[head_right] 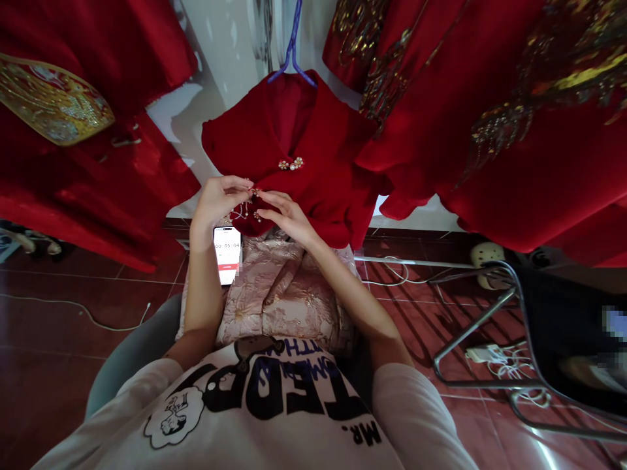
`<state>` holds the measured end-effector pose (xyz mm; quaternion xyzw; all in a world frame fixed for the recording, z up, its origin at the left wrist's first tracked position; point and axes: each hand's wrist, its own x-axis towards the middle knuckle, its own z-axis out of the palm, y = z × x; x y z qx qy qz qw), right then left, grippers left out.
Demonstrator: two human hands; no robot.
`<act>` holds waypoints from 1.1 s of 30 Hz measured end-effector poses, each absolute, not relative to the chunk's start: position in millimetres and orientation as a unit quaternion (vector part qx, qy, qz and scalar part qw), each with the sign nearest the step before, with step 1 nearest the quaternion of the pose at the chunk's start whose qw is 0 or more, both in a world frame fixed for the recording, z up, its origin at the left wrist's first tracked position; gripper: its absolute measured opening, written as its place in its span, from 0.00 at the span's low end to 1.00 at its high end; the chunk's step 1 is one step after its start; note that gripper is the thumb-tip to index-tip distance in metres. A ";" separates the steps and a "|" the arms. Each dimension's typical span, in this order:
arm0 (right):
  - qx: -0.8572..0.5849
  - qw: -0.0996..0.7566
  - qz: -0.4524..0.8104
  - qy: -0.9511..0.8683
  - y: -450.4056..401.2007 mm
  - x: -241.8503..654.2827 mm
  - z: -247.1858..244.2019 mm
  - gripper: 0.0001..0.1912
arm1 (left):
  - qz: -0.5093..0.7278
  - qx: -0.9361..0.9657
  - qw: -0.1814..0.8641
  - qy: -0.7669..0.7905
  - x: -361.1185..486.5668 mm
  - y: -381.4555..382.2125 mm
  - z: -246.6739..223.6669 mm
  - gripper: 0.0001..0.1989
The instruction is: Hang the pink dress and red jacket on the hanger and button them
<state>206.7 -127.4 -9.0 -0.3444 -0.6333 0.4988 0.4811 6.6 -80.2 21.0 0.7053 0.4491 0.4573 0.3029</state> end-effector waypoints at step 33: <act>-0.413 0.440 0.447 -0.660 -122.1 201.8 -25.8 0.34 | 0.446 0.734 0.287 0.424 -0.1 -82.2 16.8 0.06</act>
